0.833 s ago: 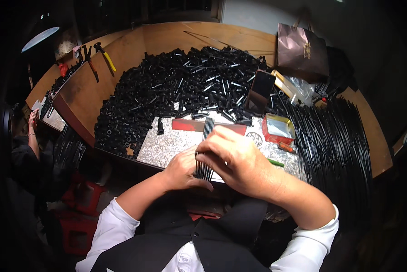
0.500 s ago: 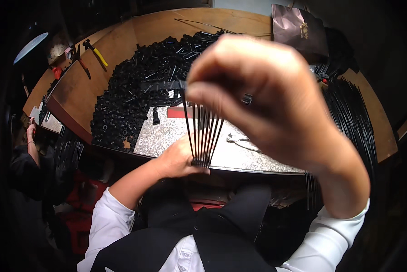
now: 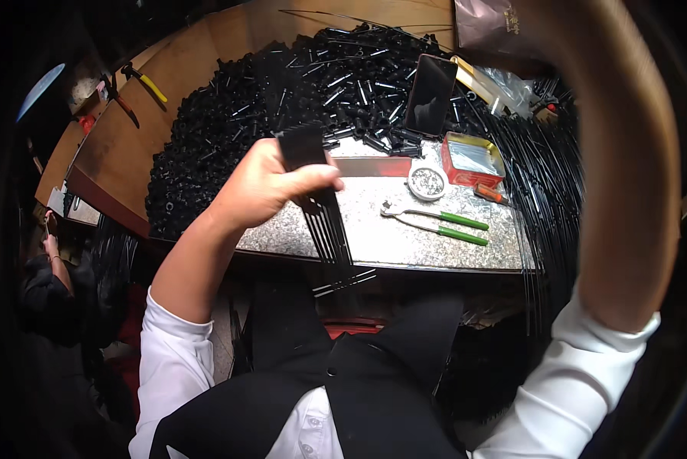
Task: Assembling electrical wire harnesses by attaching connectors to wire bundles.
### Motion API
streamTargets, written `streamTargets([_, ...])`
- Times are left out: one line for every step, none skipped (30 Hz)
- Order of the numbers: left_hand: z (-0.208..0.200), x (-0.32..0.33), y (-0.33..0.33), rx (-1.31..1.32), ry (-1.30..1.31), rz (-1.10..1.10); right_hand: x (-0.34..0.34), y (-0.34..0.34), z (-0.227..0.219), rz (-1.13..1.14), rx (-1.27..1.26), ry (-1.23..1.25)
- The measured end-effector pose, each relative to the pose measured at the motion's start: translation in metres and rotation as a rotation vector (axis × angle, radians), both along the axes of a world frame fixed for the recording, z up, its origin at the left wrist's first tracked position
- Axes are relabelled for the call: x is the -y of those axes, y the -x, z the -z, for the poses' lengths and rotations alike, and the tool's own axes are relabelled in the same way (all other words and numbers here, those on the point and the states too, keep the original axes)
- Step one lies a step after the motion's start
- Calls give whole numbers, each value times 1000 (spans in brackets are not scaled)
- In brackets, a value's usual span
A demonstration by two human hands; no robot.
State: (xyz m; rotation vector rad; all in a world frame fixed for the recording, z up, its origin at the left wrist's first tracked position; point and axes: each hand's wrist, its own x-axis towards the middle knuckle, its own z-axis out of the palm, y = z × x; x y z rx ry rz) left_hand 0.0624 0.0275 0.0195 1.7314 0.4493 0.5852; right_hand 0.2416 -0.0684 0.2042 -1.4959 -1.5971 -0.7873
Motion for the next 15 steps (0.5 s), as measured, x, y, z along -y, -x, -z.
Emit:
streamTargets([16,-8,7,64,107,-107,-7,-4,40,-325,-122,94])
streamTargets([31,-13,12,137,212,-199,-8,-7,79,-632,-238,184])
streamTargets([49,-18,24,189,250,-290,-12,-1,116,-697,67,21])
streamTargets([64,-20,45,275,291,-375,9,36,147,-793,-147,224])
streamTargets([78,-16,46,347,414,-484,31,50,177,-868,-345,515])
streamTargets([93,-12,42,405,473,-475,55,62,209,-968,-968,961])
streamTargets([105,-5,39,436,534,-524,65,73,242,-1043,-1248,1057])
streamTargets([118,2,39,465,594,-586,68,82,271,-1119,-1535,1150])
streamTargets([128,9,36,472,668,-618,67,87,288,-1096,-1641,1086])
streamTargets([138,16,35,493,719,-650,64,91,303,-1080,-1746,1022])
streamTargets([144,23,36,514,742,-691,57,96,315,-1078,-1761,903])
streamTargets([148,30,34,538,767,-729,51,100,320,-1047,-1852,800])
streamTargets([147,36,34,576,792,-722,44,101,329,-1050,-1955,704])
streamTargets([149,41,34,576,801,-727,37,102,333,-1050,-2055,605])
streamTargets([148,45,33,598,808,-718,34,99,334,-1002,-2042,566])
